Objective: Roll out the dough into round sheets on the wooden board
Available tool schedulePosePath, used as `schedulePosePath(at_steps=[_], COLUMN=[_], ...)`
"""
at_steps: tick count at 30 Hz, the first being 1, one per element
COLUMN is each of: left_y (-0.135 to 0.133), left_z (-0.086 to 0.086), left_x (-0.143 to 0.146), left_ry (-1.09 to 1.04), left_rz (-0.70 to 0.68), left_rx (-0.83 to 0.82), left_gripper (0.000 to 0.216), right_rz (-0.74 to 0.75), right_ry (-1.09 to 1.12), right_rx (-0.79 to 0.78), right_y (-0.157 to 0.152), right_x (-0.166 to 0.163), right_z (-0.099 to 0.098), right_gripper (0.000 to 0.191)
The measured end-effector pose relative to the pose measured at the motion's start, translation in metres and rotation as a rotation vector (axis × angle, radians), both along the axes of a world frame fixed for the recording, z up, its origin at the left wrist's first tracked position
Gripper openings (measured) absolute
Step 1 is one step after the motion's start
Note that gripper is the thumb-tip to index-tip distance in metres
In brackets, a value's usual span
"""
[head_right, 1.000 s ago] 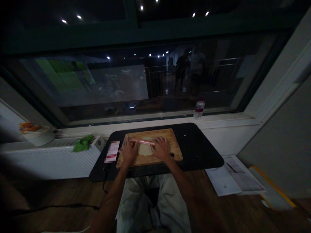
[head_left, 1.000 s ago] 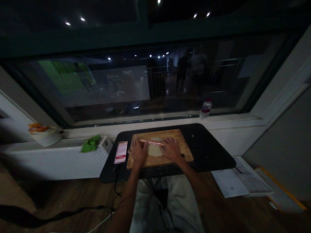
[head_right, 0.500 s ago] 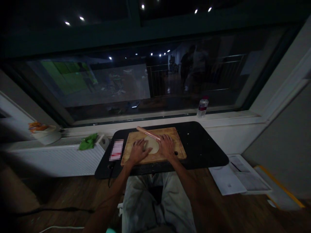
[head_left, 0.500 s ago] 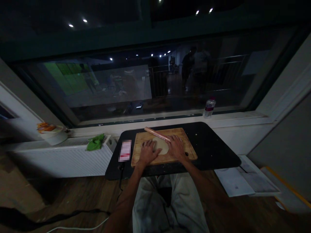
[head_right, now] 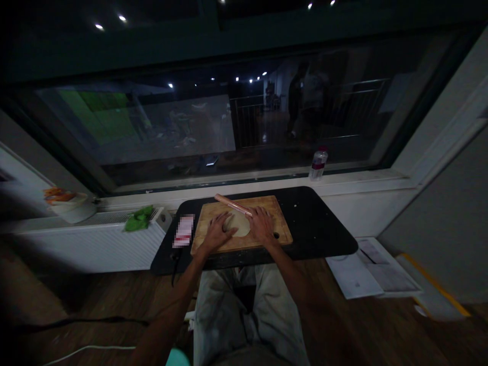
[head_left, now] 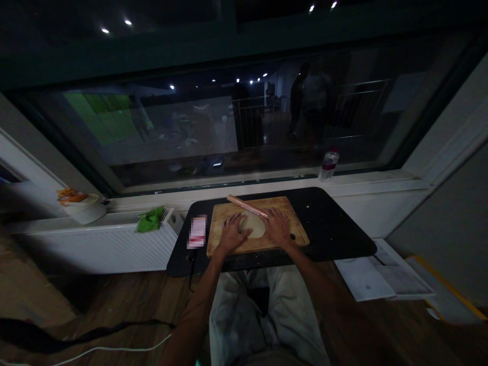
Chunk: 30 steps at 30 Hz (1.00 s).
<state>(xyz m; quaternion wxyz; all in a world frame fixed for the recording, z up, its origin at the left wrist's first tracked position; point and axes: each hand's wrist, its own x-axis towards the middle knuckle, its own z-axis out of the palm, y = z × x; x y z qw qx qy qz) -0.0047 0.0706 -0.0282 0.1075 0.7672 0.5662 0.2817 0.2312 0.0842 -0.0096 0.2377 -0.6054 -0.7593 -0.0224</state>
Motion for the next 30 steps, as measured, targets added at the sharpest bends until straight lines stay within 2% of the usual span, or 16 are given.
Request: schedulePosePath(at_steps=[16,21,27,30], left_y=[-0.0046,-0.0063,-0.0047,-0.0041], left_z=[0.0044,0.0066,0.0053,0.0037], left_x=[0.004,0.0063,0.0048,0.0038], left_ry=[-0.049,-0.035,0.017,0.095], left_rz=[0.056,0.13,0.328,0.325], left_rx=[0.021,0.036,0.068,0.041], left_gripper=[0.066,0.066,0.056,0.044], right_rz=[-0.016,-0.016,-0.019,-0.024], right_ry=[0.004,0.026,0.048,0.039], right_rx=[-0.026,-0.03,-0.019,-0.023], right_y=[-0.0015,-0.0036,-0.0045,-0.0034], right_x=[-0.0011,-0.0016,-0.0007,0.0], right_z=[0.0044,0.0085,0.0082,0.0068], right_gripper=[0.039,0.039,0.041,0.04])
